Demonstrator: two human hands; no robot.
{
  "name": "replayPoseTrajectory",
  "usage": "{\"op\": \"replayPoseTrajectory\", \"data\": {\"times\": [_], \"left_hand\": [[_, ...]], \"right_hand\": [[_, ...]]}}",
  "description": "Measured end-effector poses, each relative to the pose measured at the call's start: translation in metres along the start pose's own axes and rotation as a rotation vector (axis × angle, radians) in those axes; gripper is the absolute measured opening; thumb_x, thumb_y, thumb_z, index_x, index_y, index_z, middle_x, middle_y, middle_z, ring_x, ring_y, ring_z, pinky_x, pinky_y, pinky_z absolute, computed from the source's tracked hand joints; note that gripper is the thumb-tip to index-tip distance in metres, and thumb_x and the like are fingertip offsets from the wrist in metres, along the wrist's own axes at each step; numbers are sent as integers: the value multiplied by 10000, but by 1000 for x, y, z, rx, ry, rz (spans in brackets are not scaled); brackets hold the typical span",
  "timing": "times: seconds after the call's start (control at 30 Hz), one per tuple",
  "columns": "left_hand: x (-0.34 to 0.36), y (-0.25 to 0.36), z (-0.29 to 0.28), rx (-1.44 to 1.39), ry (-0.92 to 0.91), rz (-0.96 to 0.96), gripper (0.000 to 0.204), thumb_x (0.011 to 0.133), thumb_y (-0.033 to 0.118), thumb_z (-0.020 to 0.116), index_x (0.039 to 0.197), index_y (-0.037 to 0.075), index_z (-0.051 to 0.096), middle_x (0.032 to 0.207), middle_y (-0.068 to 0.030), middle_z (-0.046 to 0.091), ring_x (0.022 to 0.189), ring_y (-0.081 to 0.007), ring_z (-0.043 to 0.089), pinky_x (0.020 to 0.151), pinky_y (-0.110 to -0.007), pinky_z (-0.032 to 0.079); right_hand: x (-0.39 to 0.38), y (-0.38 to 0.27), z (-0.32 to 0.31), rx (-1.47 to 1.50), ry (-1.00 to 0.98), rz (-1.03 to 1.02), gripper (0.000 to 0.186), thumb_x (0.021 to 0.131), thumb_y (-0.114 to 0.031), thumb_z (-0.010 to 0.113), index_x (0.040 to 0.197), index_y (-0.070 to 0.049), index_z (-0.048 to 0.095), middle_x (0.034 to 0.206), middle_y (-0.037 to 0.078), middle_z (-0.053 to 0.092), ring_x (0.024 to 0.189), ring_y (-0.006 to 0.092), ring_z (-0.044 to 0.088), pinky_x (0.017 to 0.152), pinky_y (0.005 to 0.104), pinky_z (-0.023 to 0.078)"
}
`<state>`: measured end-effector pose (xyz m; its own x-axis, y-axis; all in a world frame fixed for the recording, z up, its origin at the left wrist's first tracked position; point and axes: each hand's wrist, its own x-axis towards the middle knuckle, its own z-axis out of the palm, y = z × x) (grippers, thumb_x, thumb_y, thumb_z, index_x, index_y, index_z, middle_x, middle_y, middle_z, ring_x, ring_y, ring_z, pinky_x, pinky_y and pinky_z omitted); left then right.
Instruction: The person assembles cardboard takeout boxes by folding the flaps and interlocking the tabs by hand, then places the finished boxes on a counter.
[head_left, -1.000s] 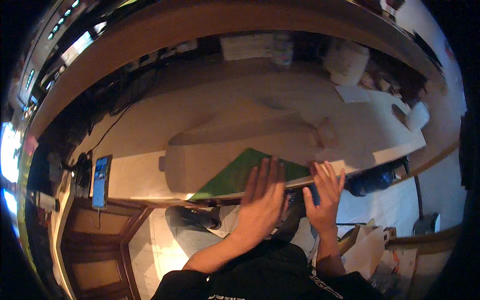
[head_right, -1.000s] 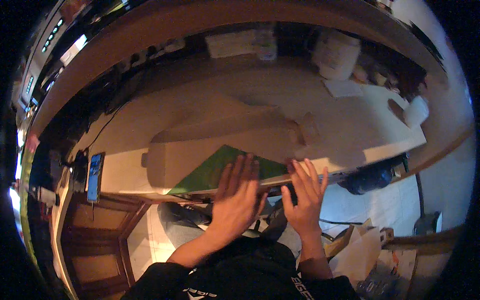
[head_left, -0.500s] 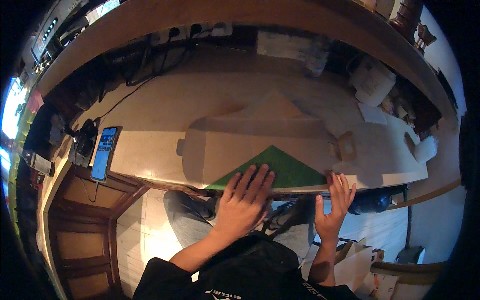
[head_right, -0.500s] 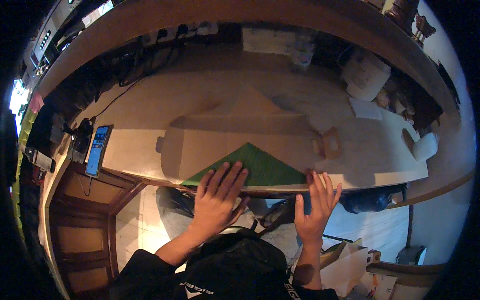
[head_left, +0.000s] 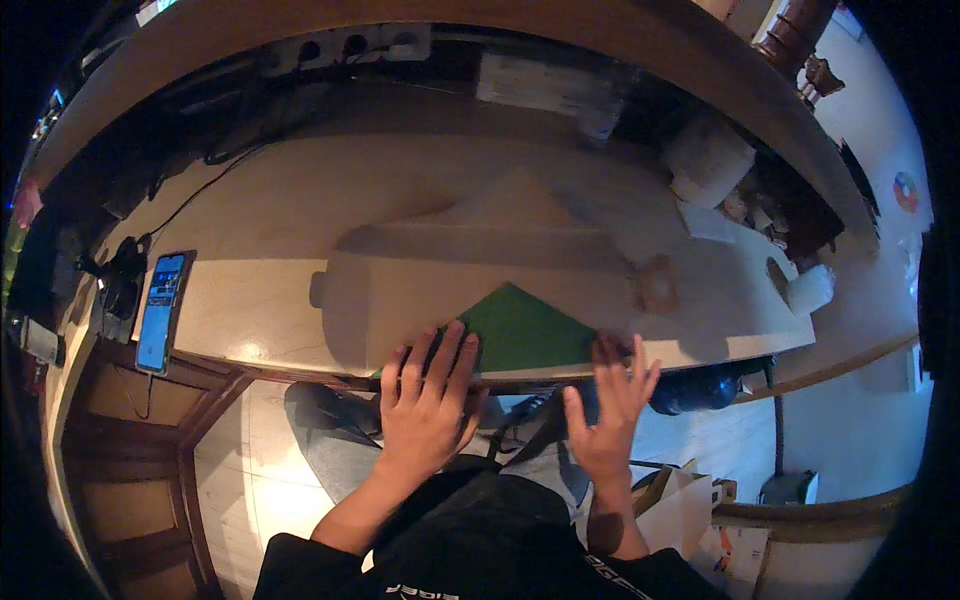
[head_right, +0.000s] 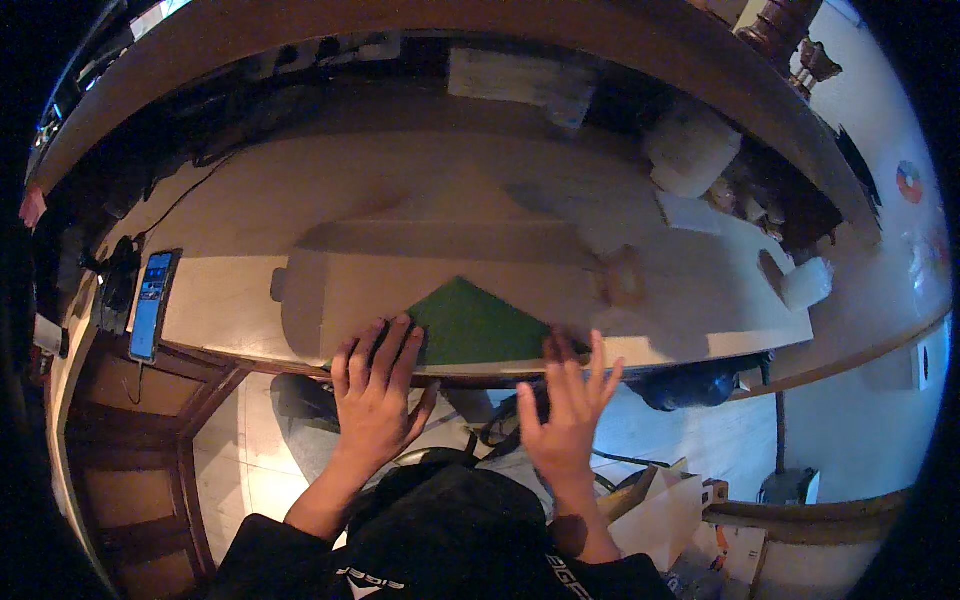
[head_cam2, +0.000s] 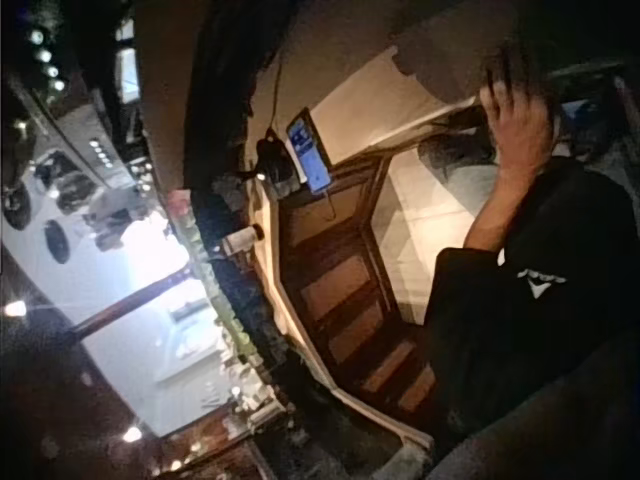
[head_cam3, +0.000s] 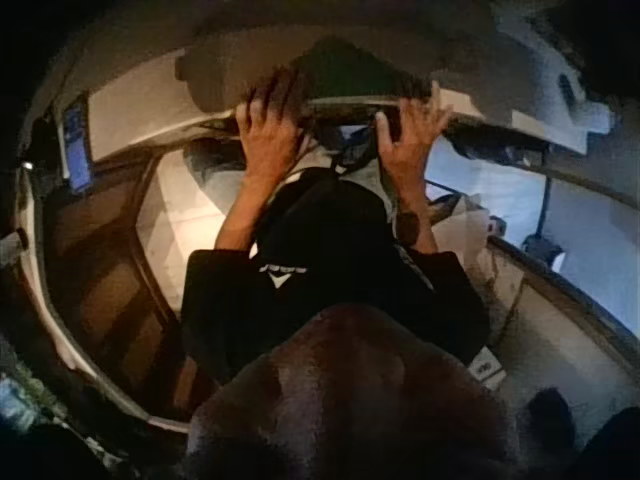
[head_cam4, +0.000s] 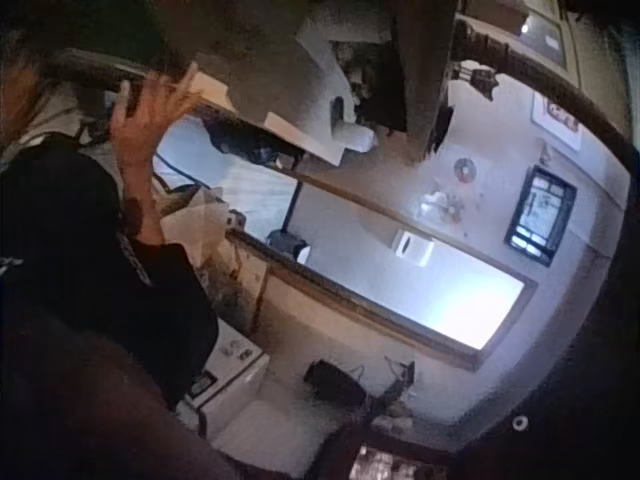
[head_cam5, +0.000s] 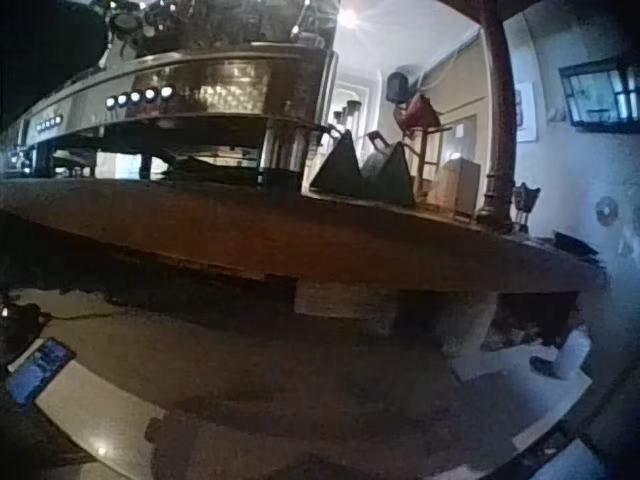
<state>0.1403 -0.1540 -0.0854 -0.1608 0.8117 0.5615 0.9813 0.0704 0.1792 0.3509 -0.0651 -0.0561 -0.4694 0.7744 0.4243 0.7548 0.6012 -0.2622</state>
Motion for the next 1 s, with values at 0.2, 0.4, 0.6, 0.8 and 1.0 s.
{"op": "replayPoseTrajectory", "data": {"times": [0.2, 0.4, 0.6, 0.8, 1.0], "left_hand": [[0, -1, -5, 34, -8, -9, 637, 850, 329, 735, 1428, 105, 589, 1527, -76, 526, 1408, -295, 447, 1157, -493, 318], [0, -4, -3, 7, -5, -1, 662, 830, 326, 746, 1436, 113, 584, 1541, -64, 511, 1415, -282, 441, 1146, -485, 319], [0, -5, -2, -15, -13, 25, 680, 802, 303, 780, 1412, 76, 583, 1518, -92, 523, 1405, -310, 441, 1171, -512, 286], [0, -4, 0, 41, 14, 25, 663, 814, 298, 774, 1408, 74, 583, 1508, -98, 529, 1406, -319, 435, 1176, -515, 279], [2, 3, -2, 30, -3, 1, 684, 814, 313, 774, 1409, 46, 567, 1509, -126, 520, 1431, -349, 403, 1178, -537, 268]], "right_hand": [[3, -37, 7, 135, -102, -129, 592, 864, -238, 724, 1403, -33, 588, 1519, 114, 533, 1445, 331, 451, 1215, 679, 147], [6, -55, 11, 199, -156, -249, 655, 866, -268, 741, 1447, -30, 552, 1536, 115, 513, 1454, 322, 440, 1203, 654, 215], [10, -34, 4, 219, -162, -261, 633, 867, -259, 745, 1428, -27, 564, 1515, 126, 533, 1425, 329, 470, 1210, 602, 252], [8, 0, -6, 97, -78, -166, 577, 888, -247, 725, 1405, -32, 584, 1479, 115, 563, 1404, 312, 493, 1205, 587, 281], [6, 6, -5, 120, -31, -122, 541, 894, -248, 720, 1374, -20, 615, 1444, 121, 594, 1388, 312, 512, 1219, 580, 263]]}}
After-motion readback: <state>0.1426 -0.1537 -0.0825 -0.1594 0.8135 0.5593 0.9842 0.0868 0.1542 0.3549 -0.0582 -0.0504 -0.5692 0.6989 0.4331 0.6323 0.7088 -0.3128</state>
